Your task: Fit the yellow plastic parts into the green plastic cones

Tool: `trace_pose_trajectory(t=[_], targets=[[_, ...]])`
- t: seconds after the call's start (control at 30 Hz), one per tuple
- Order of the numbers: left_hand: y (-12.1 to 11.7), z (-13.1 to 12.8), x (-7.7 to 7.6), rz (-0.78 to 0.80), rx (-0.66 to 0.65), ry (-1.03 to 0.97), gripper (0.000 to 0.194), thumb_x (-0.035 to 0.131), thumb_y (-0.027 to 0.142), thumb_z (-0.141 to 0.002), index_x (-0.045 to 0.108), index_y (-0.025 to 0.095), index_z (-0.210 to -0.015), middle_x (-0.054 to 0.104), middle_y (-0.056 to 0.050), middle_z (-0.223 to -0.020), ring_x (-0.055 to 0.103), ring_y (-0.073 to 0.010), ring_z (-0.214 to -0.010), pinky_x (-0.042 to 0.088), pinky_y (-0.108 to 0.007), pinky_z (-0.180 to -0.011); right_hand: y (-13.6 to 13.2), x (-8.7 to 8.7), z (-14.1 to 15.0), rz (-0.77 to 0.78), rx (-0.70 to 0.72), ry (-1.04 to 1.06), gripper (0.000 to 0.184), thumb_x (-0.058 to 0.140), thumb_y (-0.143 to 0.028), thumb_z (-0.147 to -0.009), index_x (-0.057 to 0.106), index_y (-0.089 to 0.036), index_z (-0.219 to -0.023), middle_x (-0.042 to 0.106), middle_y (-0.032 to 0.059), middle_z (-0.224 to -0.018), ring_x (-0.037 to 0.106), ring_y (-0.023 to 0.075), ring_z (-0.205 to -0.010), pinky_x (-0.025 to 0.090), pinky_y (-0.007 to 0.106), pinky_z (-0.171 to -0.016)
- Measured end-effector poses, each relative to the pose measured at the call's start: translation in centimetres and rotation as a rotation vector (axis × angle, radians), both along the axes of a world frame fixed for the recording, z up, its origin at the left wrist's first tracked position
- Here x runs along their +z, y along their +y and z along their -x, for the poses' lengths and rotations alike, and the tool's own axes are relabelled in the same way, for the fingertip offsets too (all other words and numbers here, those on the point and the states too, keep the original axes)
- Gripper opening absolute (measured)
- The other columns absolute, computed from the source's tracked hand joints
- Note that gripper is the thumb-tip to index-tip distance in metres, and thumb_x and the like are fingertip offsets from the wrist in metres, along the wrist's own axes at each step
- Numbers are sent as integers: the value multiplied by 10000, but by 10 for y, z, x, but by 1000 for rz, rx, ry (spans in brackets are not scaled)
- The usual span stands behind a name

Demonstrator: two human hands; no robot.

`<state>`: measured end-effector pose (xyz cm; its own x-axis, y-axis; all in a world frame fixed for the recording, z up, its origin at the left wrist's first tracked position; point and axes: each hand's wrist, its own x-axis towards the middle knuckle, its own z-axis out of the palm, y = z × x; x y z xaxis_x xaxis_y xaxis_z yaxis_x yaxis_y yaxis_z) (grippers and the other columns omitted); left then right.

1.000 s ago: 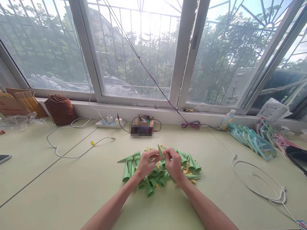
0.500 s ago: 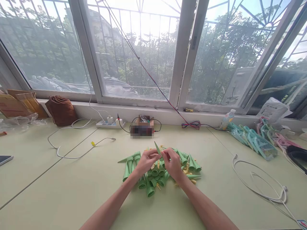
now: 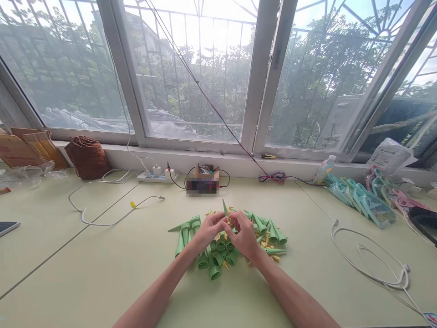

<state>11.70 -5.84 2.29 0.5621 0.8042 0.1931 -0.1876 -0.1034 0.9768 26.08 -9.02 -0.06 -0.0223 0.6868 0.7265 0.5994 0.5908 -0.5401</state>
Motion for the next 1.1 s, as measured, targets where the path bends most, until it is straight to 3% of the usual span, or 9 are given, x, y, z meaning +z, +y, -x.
trace_pose_trajectory(t=[0.3, 0.43, 0.53, 0.63, 0.77, 0.97, 1.1], targets=[[0, 0, 2, 38, 44, 37, 460, 697, 540, -758, 715, 132, -970, 714, -93, -896, 648, -234, -893, 536, -322, -792, 2, -2, 1, 40, -8, 43, 130, 559, -324, -908, 562, -194, -916, 525, -9, -746, 448, 121, -566, 405, 238, -550], [0, 0, 2, 27, 59, 75, 413, 650, 532, -801, 697, 135, -903, 705, -80, -919, 645, -206, -880, 537, -315, -806, 3, -1, -1, 44, 3, 56, 182, 550, -366, -920, 581, -188, -939, 538, -5, -750, 466, 122, -574, 411, 241, -558], [2, 0, 0, 26, 127, 101, 395, 621, 518, -825, 682, 142, -928, 701, -74, -942, 647, -204, -895, 548, -291, -762, 4, 1, -6, 36, -27, 100, 202, 495, -364, -953, 579, -180, -950, 564, 2, -758, 490, 125, -585, 418, 246, -570], [5, 0, -3, 11, 284, 101, 410, 626, 520, -812, 668, 139, -957, 700, -79, -948, 660, -217, -887, 561, -286, -701, 9, 4, -15, 9, -129, 129, 217, 438, -333, -980, 574, -174, -923, 588, 18, -775, 518, 137, -629, 428, 261, -619], [7, 0, -7, -124, 488, 199, 383, 637, 485, -795, 639, 142, -965, 686, -56, -829, 667, -212, -771, 541, -280, -606, 18, 4, -28, 6, -241, 113, 205, 421, -294, -982, 572, -171, -917, 601, 38, -800, 520, 152, -647, 423, 272, -629], [3, -3, -12, -412, 559, 396, 242, 564, 359, -834, 597, 173, -987, 546, 52, -553, 536, -137, -507, 407, -239, -523, 27, -5, -38, 101, -253, -121, 136, 457, -153, -918, 588, -173, -885, 615, 64, -818, 555, 202, -755, 421, 299, -691], [4, -3, -16, -456, 560, 509, 239, 533, 340, -834, 591, 175, -997, 523, 61, -516, 516, -145, -491, 377, -239, -522, 29, -11, -40, 179, -255, -279, 179, 478, -62, -862, 612, -180, -866, 640, 63, -807, 551, 220, -780, 403, 317, -733]])
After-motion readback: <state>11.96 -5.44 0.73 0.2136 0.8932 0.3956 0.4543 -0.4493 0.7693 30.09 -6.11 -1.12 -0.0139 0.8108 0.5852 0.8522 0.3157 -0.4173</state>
